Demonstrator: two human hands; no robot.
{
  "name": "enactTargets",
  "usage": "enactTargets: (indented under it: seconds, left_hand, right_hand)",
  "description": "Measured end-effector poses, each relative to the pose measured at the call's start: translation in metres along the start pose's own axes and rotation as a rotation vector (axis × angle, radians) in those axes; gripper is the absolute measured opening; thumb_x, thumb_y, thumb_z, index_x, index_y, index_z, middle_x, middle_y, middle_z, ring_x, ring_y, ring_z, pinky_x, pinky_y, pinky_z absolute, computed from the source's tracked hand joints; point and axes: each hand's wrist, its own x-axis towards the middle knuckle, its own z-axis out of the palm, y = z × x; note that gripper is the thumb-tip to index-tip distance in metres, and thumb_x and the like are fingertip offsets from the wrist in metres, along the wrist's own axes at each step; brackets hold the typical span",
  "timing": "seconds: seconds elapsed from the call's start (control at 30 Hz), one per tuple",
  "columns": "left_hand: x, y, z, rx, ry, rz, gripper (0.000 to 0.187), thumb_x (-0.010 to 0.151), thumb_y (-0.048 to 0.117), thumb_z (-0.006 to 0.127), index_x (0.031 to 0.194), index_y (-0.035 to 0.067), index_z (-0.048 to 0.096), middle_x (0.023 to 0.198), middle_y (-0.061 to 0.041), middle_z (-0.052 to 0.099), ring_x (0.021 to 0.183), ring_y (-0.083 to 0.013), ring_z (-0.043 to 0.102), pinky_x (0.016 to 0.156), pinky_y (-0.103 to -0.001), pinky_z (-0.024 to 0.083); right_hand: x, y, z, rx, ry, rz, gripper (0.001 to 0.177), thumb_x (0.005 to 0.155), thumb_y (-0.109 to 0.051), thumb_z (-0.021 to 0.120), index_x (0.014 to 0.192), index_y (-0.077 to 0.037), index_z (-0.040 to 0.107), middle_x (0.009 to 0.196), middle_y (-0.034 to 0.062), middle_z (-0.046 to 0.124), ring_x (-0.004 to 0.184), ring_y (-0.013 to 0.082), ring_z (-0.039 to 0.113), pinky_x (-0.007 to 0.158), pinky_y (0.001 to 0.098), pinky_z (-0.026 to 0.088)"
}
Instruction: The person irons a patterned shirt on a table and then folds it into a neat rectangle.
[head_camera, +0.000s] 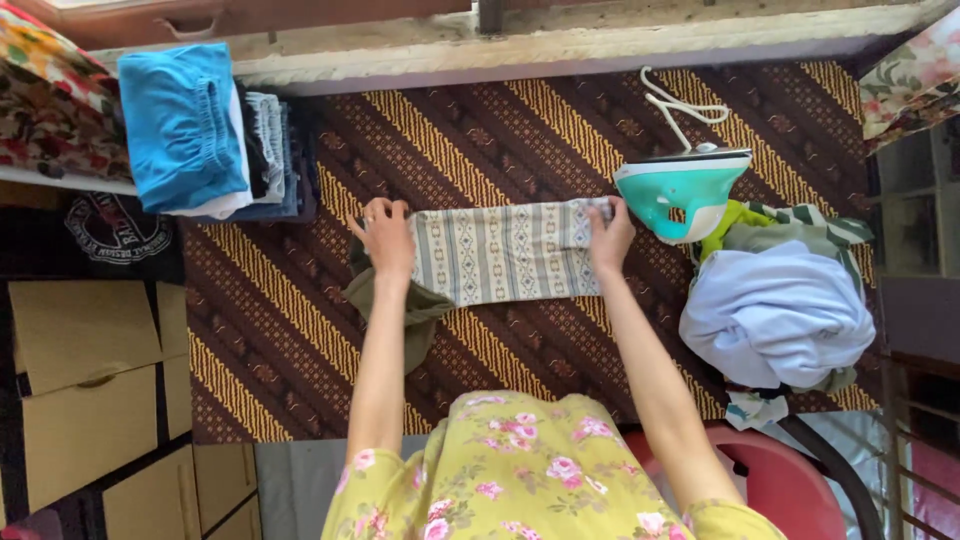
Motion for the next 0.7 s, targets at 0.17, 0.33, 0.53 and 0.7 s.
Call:
enactTargets:
  seconds: [0.17,0.33,0.53,0.7]
  left_hand:
    - [-0.038,0.060,0.055,-0.045,0.101,0.054,0.066,0.100,0.029,0.061,0.159,0.010,0.037,0.171,-0.010,0.019,0.159,-0.0289,0.011,0.125,-0.063,0.004]
    - [-0.077,0.083,0.097,-0.144,0.060,0.142,0.085,0.104,0.054,0.053,0.167,0.014,0.012,0.175,-0.007,-0.002,0.160,-0.0295,-0.001,0.120,-0.070,0.001]
    - [-0.080,0.084,0.106,-0.142,0.110,0.158,0.110,0.091,0.080,0.050,0.168,0.017,0.002,0.174,-0.006,-0.006,0.160,-0.0302,-0.008,0.118,-0.076,-0.003]
    - [-0.080,0.085,0.095,-0.130,-0.044,0.108,0.129,0.073,0.092,0.058,0.166,0.022,0.001,0.173,-0.006,-0.009,0.158,-0.0319,-0.012,0.116,-0.079,-0.008]
  right_hand:
    - [-0.029,0.030,0.005,-0.212,0.269,-0.475,0.048,0.100,-0.031,0.075,0.128,0.004,0.057,0.125,0.0196,0.058,0.117,0.0343,0.056,0.098,0.0501,0.045]
    - [-0.024,0.053,0.012,-0.180,0.244,-0.343,0.033,0.104,-0.026,0.069,0.121,0.001,0.061,0.117,0.0178,0.062,0.110,0.0346,0.055,0.095,0.0483,0.047]
    - [0.004,0.044,0.005,-0.116,0.100,0.056,0.027,0.093,-0.029,0.074,0.089,-0.003,0.066,0.086,0.0083,0.071,0.079,0.0255,0.069,0.076,0.0409,0.053]
    - [0.004,0.044,-0.005,-0.152,0.202,-0.192,0.033,0.100,-0.032,0.073,0.093,-0.002,0.063,0.083,0.0106,0.072,0.076,0.0255,0.067,0.071,0.0440,0.051]
